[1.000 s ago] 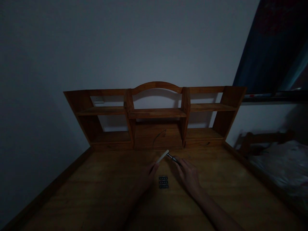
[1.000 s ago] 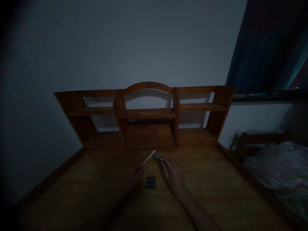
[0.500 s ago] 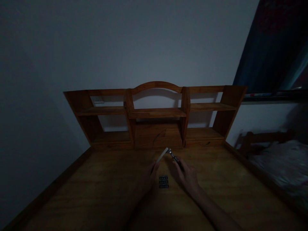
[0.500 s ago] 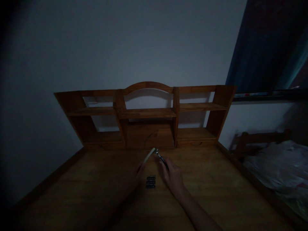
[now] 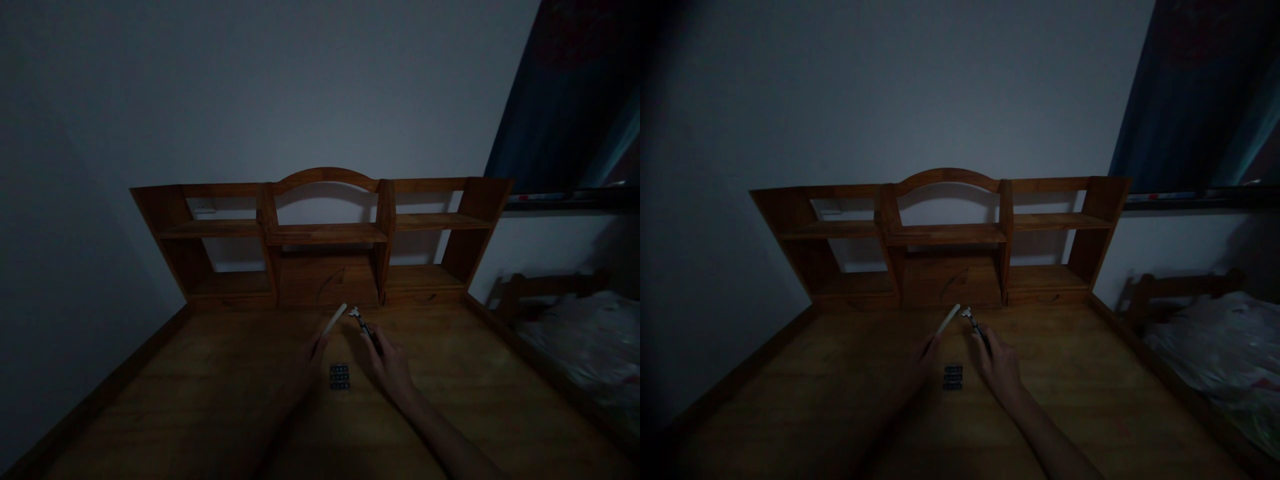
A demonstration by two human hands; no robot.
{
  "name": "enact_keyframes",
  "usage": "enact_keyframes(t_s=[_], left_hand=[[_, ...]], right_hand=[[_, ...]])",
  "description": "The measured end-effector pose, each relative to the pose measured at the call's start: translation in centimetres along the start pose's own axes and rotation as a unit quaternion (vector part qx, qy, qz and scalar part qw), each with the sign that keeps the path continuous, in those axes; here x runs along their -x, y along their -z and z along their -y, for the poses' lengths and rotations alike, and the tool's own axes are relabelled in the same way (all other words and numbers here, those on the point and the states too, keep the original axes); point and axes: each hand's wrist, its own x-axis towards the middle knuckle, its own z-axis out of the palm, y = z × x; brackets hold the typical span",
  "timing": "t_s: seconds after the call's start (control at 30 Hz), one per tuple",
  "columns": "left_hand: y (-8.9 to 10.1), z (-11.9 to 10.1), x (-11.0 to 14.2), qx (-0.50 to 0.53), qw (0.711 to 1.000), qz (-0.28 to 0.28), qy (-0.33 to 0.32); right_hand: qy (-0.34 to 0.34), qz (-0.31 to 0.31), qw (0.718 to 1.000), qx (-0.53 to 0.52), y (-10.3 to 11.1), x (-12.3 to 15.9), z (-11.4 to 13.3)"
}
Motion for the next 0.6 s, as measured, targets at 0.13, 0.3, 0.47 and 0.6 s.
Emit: enact_keyframes(t_s=[0.13,0.3,0.47,0.6], left_hand=[[0.0,0.4,0.1,0.03,0.999,-0.03,-0.009],[-0.2,0.0,0.8,-0.005,0.999,0.029,-0.034],[-0.1,-0.5,1.1,-0.05,0.998,0.03,-0.032],[0.3,-1.0,1.2,-0.061,0.997,0.027,-0.037]], right_hand=[[0.006,0.016,1.0,0.007,-0.1,0.1,-0.2],[0.02,0.057,0.998,0.017,-0.3,0.3,-0.4],[0.016,0.086,0.996,0.002,-0.7,0.4,-0.7],[-0.009,0.103,0.994,-0.029,-0.9,0.4,-0.7]])
